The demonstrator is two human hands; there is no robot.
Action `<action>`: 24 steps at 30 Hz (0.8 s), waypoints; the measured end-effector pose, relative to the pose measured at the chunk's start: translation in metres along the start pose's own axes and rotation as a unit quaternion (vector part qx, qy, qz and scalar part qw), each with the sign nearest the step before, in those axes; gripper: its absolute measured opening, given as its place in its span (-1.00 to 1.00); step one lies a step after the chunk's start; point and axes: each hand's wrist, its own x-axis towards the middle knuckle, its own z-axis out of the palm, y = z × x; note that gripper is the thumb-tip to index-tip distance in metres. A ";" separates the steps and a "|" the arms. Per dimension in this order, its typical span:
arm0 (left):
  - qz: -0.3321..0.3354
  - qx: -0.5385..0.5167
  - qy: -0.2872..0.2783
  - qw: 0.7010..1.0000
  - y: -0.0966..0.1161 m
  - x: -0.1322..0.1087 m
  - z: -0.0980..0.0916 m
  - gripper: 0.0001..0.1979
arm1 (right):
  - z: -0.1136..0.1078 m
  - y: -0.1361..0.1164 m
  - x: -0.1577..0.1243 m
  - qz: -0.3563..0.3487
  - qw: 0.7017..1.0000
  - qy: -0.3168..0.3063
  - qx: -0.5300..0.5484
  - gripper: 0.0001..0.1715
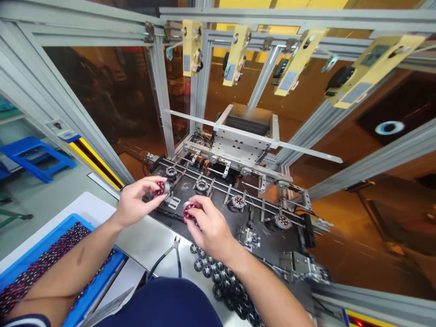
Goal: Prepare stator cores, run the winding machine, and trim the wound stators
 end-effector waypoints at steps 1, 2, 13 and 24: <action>0.015 -0.027 0.031 0.999 0.013 -0.011 0.001 -0.76 | 0.000 -0.011 -0.006 -0.005 1.000 0.019 0.002 -0.77; 0.027 -0.049 0.057 0.997 0.025 -0.021 0.002 -0.70 | 0.000 -0.020 -0.011 -0.002 0.999 0.037 0.010 -0.71; 0.085 -0.085 0.084 0.989 0.065 -0.064 0.012 -0.45 | 0.007 -0.046 -0.035 0.047 0.991 0.108 0.070 -0.59; 0.094 -0.088 0.084 0.988 0.070 -0.071 0.016 -0.45 | 0.004 -0.048 -0.041 0.025 0.992 0.106 0.058 -0.59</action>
